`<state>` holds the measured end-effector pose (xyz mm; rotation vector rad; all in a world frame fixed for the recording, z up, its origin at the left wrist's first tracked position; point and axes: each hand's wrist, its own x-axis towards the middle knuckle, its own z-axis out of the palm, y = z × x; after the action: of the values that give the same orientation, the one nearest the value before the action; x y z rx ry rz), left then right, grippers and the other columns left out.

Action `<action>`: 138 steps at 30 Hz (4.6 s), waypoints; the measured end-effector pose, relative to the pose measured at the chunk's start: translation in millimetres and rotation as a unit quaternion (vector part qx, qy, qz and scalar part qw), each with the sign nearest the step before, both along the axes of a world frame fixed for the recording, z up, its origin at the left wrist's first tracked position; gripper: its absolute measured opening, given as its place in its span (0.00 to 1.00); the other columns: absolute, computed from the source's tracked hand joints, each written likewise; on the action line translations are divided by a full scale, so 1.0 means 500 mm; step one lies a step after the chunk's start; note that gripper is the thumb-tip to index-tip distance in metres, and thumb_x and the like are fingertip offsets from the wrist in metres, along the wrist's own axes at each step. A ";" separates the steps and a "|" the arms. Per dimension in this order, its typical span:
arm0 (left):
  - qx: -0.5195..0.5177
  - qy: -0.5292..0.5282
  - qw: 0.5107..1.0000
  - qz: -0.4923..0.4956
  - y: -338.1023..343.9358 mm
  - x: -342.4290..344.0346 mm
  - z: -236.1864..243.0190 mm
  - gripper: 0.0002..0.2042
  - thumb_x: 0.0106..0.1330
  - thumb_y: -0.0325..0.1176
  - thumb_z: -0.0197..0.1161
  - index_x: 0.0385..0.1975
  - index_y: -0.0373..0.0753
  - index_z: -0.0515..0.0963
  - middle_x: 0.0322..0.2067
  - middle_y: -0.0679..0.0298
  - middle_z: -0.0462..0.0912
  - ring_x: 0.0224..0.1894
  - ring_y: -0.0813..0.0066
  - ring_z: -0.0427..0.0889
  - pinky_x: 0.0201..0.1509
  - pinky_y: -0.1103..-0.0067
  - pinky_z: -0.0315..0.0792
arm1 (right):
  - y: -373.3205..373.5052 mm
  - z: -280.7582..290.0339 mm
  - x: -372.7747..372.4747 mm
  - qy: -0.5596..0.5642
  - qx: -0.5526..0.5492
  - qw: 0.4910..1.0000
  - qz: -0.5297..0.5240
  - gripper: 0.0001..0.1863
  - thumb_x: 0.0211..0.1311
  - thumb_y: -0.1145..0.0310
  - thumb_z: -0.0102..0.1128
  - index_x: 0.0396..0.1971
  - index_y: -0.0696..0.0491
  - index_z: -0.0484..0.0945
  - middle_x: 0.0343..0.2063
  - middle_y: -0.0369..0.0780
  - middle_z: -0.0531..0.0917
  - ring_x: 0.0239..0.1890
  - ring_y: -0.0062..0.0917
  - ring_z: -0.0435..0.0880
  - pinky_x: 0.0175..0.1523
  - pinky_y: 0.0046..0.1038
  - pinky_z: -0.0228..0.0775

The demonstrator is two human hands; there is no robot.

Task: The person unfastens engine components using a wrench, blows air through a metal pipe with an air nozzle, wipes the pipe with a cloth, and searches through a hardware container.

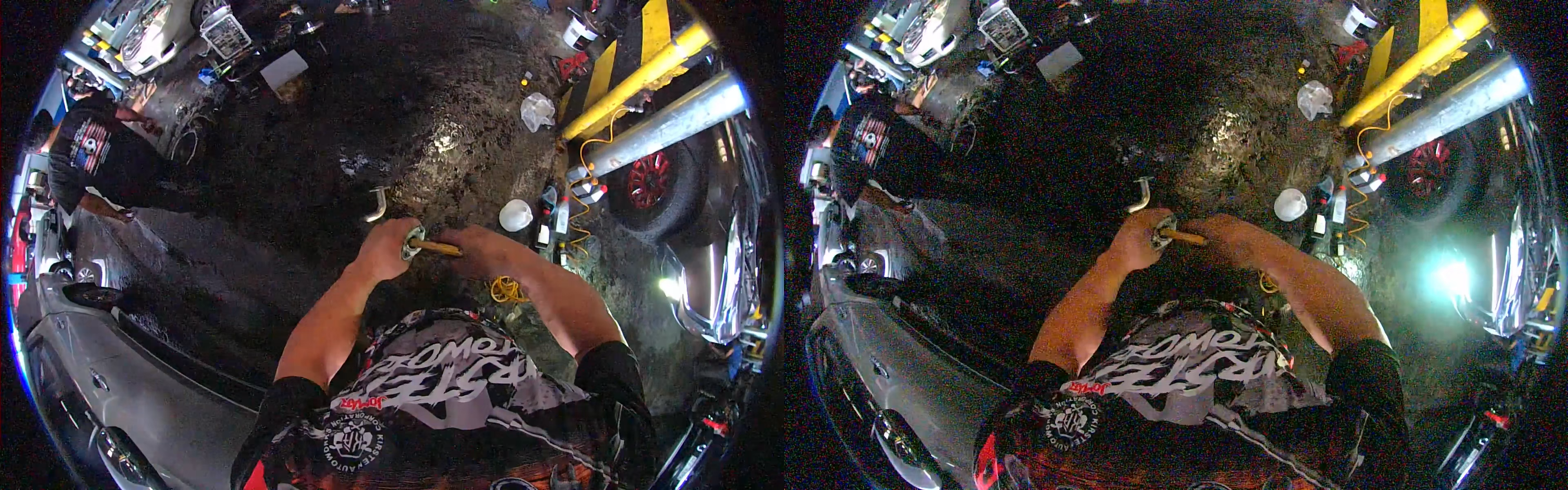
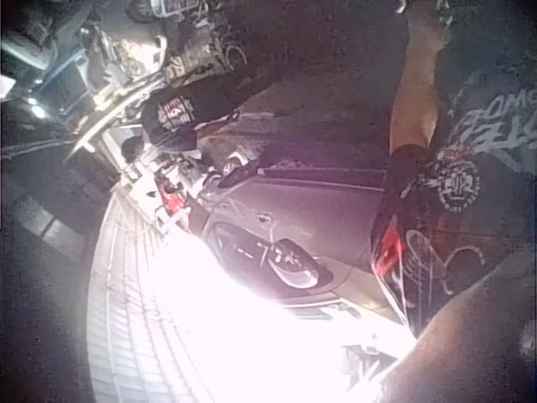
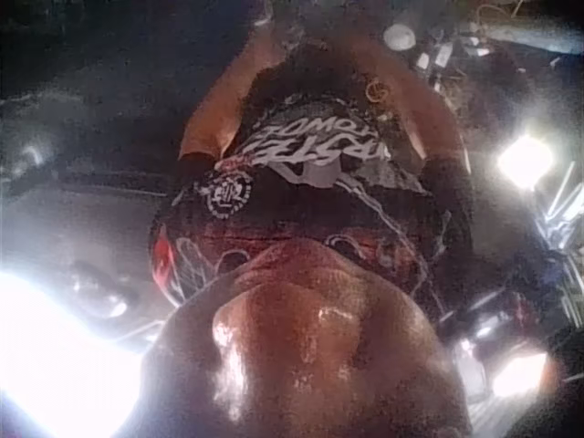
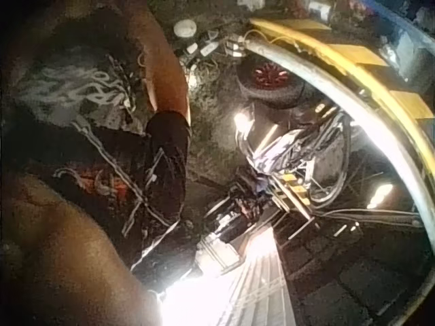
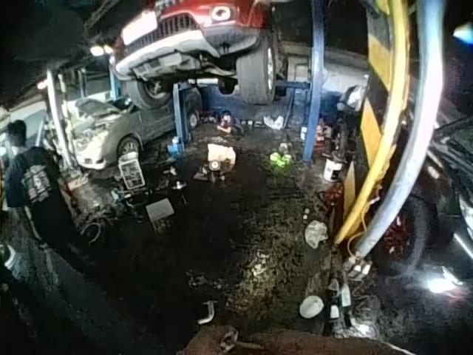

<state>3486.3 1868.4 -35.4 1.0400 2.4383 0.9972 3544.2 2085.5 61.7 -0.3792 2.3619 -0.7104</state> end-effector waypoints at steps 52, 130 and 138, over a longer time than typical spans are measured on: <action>0.161 -0.131 0.973 0.101 -0.023 -0.102 0.050 0.22 0.54 0.22 0.67 0.50 0.37 0.71 0.44 0.60 0.80 0.47 0.70 0.79 0.52 0.76 0.73 | 0.003 0.090 -0.066 0.053 -0.020 0.996 -0.069 0.20 0.56 0.58 0.60 0.46 0.50 0.73 0.36 0.48 0.81 0.40 0.43 0.81 0.46 0.41 0.72; 0.436 -0.499 0.584 0.469 -0.079 -0.122 0.036 0.30 0.56 0.18 0.58 0.61 0.35 0.59 0.51 0.55 0.73 0.53 0.61 0.71 0.59 0.66 0.63 | -0.060 0.046 -0.093 -0.052 0.043 0.998 0.002 0.23 0.57 0.63 0.58 0.55 0.48 0.72 0.42 0.45 0.81 0.42 0.36 0.80 0.47 0.36 0.71; 0.456 -0.549 0.559 0.422 -0.062 -0.155 0.017 0.10 0.60 0.29 0.57 0.38 0.30 0.76 0.37 0.52 0.79 0.34 0.55 0.80 0.40 0.59 0.76 | -0.067 0.093 -0.097 -0.006 0.010 0.996 -0.083 0.24 0.57 0.59 0.60 0.53 0.51 0.70 0.46 0.47 0.79 0.47 0.39 0.79 0.52 0.39 0.72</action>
<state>3408.6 1837.6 -27.1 -0.7579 1.0543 2.3165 3495.5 2052.2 108.2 -0.1696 2.4069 -0.7614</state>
